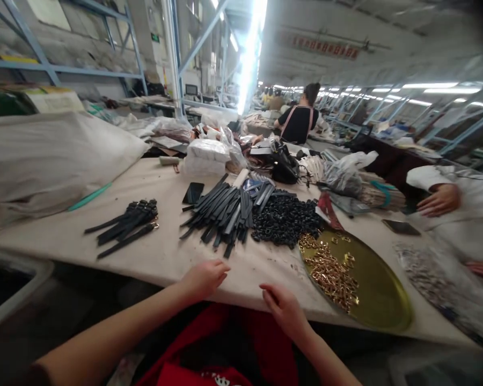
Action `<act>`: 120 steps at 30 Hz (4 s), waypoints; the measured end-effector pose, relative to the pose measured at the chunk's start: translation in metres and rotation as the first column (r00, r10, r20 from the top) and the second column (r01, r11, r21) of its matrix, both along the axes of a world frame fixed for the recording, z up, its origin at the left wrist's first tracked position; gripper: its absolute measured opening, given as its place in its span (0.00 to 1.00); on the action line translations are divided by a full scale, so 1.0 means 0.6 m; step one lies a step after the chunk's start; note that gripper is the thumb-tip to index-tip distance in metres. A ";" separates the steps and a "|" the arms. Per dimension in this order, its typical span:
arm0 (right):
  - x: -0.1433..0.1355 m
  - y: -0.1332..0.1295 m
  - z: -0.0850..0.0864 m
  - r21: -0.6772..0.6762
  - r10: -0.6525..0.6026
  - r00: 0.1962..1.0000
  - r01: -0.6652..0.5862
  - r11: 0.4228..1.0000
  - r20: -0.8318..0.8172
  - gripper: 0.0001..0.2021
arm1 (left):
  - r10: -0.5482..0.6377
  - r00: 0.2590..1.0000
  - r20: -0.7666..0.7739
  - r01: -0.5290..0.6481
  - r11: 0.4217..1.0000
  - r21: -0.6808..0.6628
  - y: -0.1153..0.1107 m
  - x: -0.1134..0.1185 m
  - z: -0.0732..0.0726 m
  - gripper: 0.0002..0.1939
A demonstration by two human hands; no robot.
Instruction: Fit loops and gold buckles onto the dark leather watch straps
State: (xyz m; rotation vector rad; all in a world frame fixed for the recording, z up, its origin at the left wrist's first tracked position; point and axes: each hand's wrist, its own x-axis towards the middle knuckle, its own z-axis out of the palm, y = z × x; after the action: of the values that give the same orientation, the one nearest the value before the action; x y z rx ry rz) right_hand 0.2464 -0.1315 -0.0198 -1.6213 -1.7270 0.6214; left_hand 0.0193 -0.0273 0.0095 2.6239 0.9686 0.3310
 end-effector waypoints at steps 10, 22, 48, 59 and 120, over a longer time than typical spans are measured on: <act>-0.028 0.165 -0.049 0.075 -0.137 0.985 0.146 0.986 -0.109 0.12 | 0.370 0.927 0.059 -0.369 0.929 -0.030 0.281 0.186 0.029 0.11; 0.008 0.191 -0.065 -0.060 -0.287 0.839 0.293 0.954 -0.462 0.12 | 0.577 0.733 0.360 -0.416 0.799 -0.434 0.362 0.217 0.039 0.14; 0.034 0.091 -0.031 -0.498 -0.548 0.455 0.237 0.834 -0.702 0.15 | 0.525 0.840 0.136 0.356 -0.344 -0.869 -0.009 0.177 -0.040 0.13; 0.093 0.165 -0.050 -0.443 -0.548 0.614 0.334 0.832 -0.567 0.13 | 0.558 0.828 0.048 0.290 -0.354 -0.889 0.024 0.217 -0.058 0.17; 0.076 0.115 -0.014 -0.337 -0.378 0.590 0.184 0.923 -0.714 0.16 | 0.341 0.897 0.280 0.087 0.485 -0.870 0.045 0.216 -0.047 0.10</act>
State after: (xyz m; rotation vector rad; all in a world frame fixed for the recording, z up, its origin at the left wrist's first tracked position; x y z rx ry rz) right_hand 0.2917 -0.0627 -0.0279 -1.4061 -0.7495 1.1771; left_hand 0.1492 -0.0006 -0.0187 1.4382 0.8526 0.3058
